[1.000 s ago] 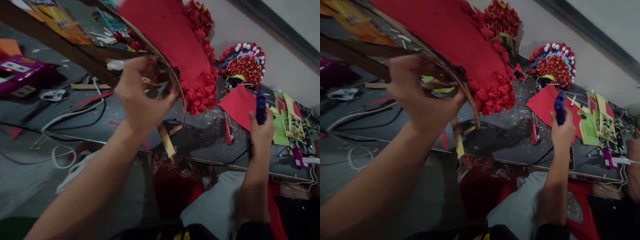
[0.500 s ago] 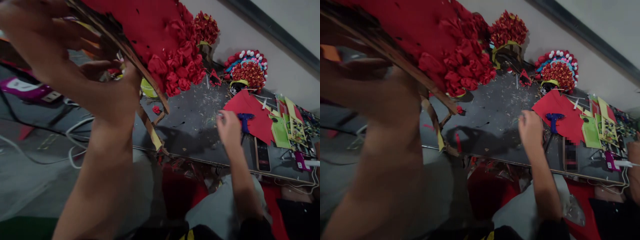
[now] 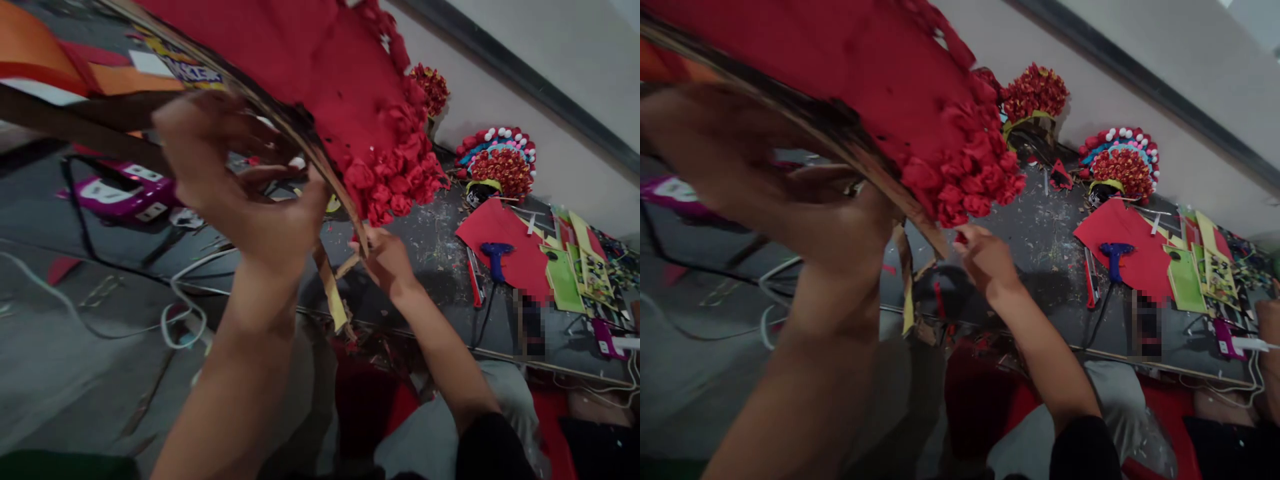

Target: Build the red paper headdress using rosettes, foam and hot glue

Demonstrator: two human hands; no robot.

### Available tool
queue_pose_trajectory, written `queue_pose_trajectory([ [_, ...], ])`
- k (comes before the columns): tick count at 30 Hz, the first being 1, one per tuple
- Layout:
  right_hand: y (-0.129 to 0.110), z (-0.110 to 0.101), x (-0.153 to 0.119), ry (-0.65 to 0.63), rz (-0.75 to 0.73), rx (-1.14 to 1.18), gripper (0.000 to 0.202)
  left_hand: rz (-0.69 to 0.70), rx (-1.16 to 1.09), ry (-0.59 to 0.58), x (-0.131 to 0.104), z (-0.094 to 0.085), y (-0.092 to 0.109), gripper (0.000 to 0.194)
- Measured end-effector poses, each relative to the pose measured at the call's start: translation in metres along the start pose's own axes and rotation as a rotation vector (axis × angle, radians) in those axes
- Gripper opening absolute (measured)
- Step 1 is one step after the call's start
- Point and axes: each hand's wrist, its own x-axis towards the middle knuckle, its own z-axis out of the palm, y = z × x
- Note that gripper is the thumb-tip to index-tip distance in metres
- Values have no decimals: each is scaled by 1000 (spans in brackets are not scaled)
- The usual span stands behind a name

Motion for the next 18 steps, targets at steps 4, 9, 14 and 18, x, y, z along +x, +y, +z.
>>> queue_pose_trajectory([
  [4,19,-76,-69,321,51,223,15,192,44,-13,-13,12,8,49],
  [9,13,-144,-116,766,-70,153,18,321,51,-201,-34,26,19,51],
  [14,7,-155,-97,547,-297,-166,12,492,70,-265,-45,33,35,39],
  [18,12,-152,-90,405,-349,-293,13,535,79,-346,-46,33,41,30],
])
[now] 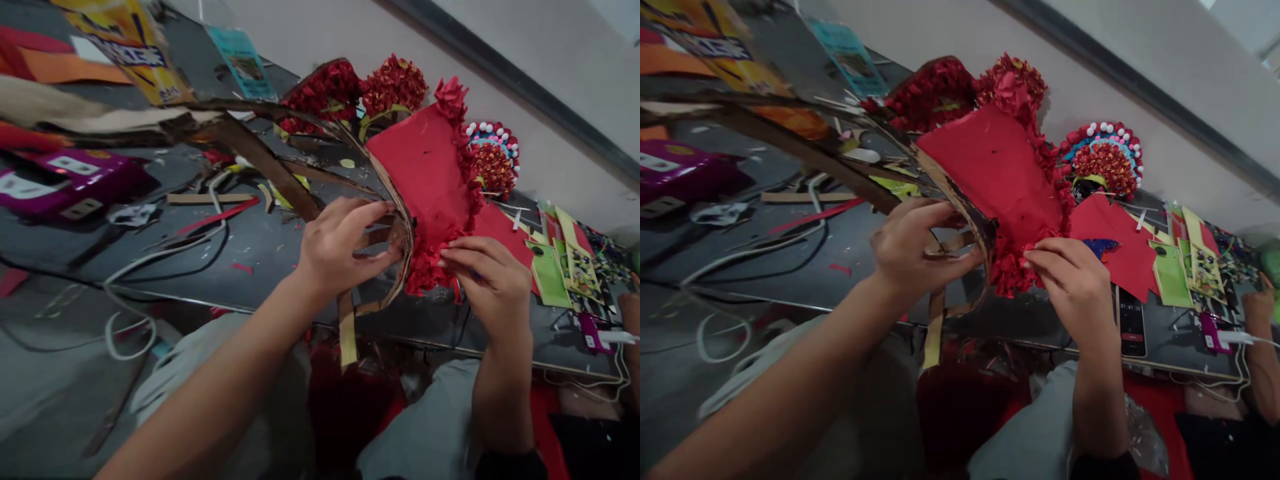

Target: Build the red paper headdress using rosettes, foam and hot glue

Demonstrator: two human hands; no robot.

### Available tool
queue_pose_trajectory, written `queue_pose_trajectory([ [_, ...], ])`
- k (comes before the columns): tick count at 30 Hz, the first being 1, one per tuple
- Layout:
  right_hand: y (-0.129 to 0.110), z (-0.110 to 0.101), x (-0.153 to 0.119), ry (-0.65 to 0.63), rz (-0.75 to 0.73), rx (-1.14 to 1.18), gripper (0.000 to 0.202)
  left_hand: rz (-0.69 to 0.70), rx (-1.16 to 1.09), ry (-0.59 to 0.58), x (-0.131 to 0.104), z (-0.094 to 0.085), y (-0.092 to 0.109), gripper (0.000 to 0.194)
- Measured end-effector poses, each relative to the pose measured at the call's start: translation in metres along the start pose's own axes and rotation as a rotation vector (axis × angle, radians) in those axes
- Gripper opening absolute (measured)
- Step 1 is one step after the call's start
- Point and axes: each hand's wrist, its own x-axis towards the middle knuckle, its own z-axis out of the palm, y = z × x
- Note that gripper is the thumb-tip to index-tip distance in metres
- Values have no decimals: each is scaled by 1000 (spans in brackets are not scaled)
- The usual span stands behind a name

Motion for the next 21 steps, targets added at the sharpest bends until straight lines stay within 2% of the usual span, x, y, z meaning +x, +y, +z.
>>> queue_pose_trajectory([
  [5,-4,-1,-4,-74,-66,-46,23,18,-50,-29,0,-3,-2,30],
  [9,-11,-5,-6,-121,-77,-63,26,49,-135,31,0,-4,-1,39],
  [12,-16,-5,-8,-112,-81,-79,24,62,-173,49,0,-5,0,42],
  [17,-20,0,-7,-99,-60,-119,21,159,-134,86,0,-2,-2,41],
  [21,-22,3,-7,-105,-50,-159,21,133,-74,92,0,-2,-3,37],
])
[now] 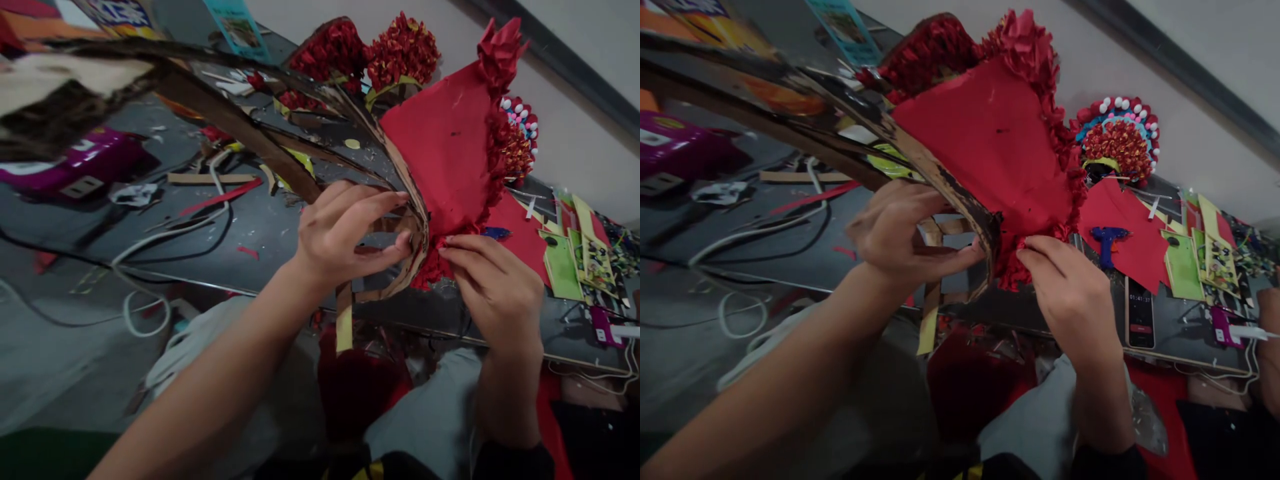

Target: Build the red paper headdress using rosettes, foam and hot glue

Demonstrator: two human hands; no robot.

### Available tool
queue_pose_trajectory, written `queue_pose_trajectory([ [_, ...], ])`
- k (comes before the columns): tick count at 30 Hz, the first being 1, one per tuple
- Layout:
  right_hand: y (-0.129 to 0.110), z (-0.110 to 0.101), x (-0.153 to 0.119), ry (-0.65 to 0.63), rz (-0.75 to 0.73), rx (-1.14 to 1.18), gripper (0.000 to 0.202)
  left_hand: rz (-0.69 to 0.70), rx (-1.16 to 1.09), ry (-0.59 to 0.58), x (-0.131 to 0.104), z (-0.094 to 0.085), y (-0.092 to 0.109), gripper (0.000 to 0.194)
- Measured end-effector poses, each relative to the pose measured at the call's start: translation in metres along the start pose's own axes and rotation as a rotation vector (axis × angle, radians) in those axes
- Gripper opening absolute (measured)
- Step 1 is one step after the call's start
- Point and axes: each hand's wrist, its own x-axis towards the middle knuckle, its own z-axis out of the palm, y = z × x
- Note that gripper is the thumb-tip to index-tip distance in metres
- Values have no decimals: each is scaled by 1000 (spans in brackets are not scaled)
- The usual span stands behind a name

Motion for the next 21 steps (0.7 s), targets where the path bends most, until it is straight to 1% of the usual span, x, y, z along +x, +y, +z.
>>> queue_pose_trajectory([
  [7,-1,0,-2,-10,-2,5,31,-12,51,-23,0,-2,-1,36],
  [10,3,2,-2,20,-6,40,32,-21,75,-30,-1,-1,0,35],
  [13,4,4,0,59,4,54,30,-31,39,-15,-2,0,1,39],
  [15,3,5,1,95,41,51,27,-27,11,-12,-3,0,1,41],
  [18,1,5,2,186,157,59,22,-24,35,-7,-5,-1,0,39],
  [19,2,5,2,228,207,67,26,-22,45,0,-6,-2,-1,39],
  [21,4,6,0,292,307,96,45,-16,46,21,-6,-3,-2,38],
])
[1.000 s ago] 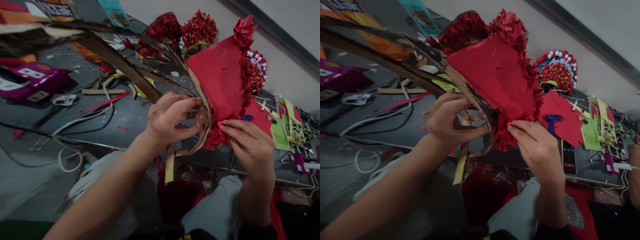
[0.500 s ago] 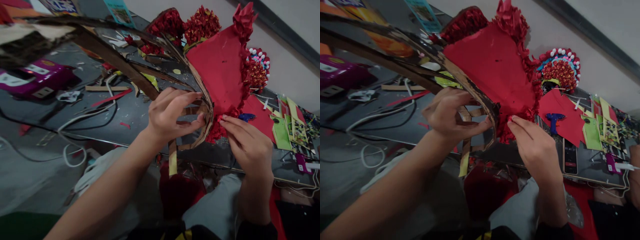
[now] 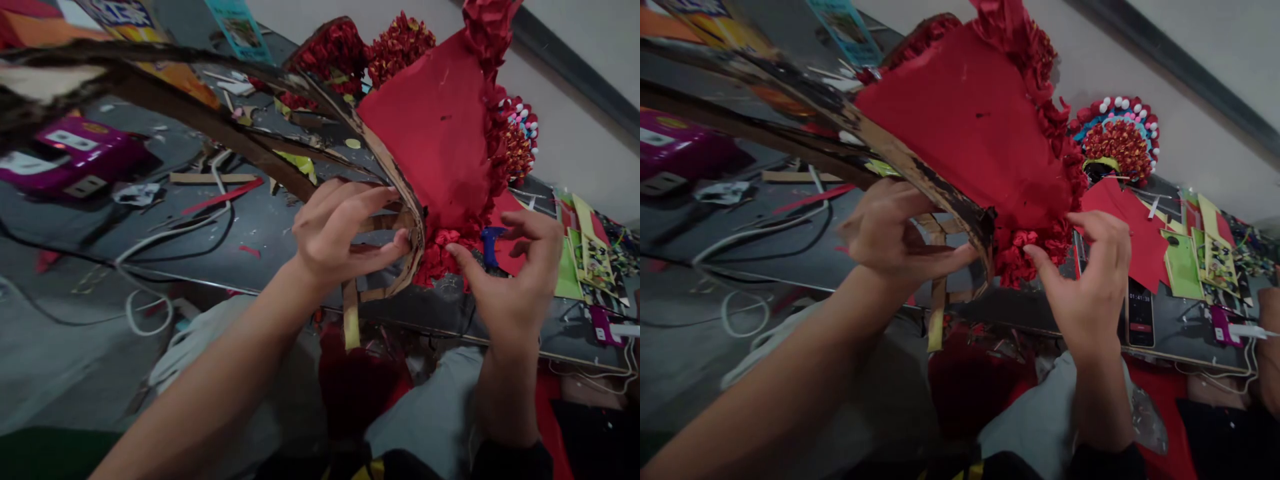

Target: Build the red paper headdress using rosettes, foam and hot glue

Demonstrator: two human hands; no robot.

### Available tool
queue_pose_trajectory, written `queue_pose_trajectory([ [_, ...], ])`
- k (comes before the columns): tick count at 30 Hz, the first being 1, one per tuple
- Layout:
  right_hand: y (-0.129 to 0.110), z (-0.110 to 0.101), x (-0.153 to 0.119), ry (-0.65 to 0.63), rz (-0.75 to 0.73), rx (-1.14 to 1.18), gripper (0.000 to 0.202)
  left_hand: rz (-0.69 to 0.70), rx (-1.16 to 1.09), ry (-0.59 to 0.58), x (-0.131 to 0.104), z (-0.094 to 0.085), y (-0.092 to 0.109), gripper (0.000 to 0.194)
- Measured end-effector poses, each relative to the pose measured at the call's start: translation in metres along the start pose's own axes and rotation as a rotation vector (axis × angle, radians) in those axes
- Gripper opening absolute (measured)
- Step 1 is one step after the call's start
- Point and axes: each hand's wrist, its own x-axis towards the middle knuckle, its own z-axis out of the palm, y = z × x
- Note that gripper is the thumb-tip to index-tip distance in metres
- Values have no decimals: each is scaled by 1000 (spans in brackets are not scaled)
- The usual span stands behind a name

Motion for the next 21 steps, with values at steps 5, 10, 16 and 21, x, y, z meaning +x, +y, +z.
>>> queue_pose_trajectory([
  [5,17,5,-4,-55,168,160,82,-38,-52,-45,4,-3,1,23],
  [10,31,14,-8,-208,208,323,84,-77,-70,-72,9,-6,5,17],
  [16,33,16,-6,-255,185,405,82,-70,-33,-25,10,-4,8,13],
  [21,32,21,-7,-250,202,475,77,-51,-2,-62,11,-4,7,11],
])
